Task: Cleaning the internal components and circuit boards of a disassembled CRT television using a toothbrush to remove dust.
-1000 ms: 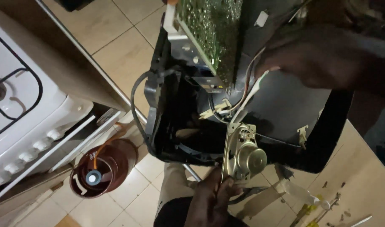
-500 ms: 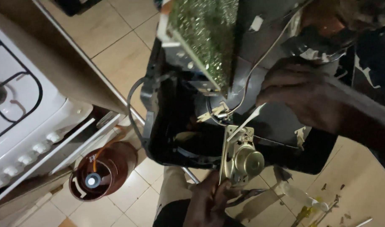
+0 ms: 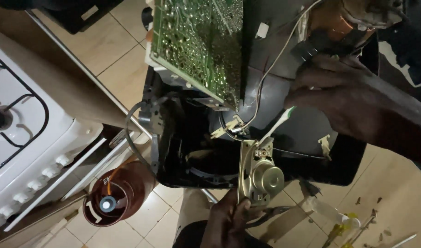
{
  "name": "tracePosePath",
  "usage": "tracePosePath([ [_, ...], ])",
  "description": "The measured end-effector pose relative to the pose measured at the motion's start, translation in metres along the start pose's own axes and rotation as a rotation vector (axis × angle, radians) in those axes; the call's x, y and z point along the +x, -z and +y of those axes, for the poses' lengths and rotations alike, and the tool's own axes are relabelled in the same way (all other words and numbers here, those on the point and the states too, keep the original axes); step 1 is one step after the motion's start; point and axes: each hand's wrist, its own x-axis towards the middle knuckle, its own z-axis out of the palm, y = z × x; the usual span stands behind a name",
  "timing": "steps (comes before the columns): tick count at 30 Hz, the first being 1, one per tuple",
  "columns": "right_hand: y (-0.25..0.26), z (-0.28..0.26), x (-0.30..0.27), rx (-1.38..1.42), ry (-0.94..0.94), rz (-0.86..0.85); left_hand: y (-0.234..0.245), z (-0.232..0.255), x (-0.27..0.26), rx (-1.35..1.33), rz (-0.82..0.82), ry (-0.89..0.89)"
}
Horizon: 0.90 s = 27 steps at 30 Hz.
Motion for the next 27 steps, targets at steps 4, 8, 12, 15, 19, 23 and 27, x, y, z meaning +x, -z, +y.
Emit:
tracePosePath([
  [4, -0.003, 0.003, 0.004, -0.021, -0.027, 0.009, 0.004, -0.024, -0.002, -0.006, 0.079, 0.055],
  [8, -0.005, 0.003, 0.021, 0.057, -0.073, -0.099, 0.006, -0.018, -0.001, -0.017, 0.036, 0.114],
  [12, 0.004, 0.000, 0.018, 0.082, 0.086, 0.007, 0.020, -0.078, 0.003, 0.036, 0.101, 0.324],
  [15, 0.020, 0.001, -0.006, -0.009, 0.010, 0.168, 0.042, -0.129, 0.006, 0.331, 0.202, 0.253],
  [19, -0.007, -0.005, -0.078, 0.029, -0.387, 0.432, 0.022, -0.042, 0.003, -0.228, 0.001, 0.375],
  [23, -0.123, -0.044, -0.158, 1.509, -0.524, 0.793, 0.016, -0.025, 0.000, -0.104, -0.068, 0.342],
  [27, -0.155, -0.123, -0.139, 1.647, -0.936, 0.805, 0.028, -0.044, -0.003, -0.313, -0.068, 0.414],
])
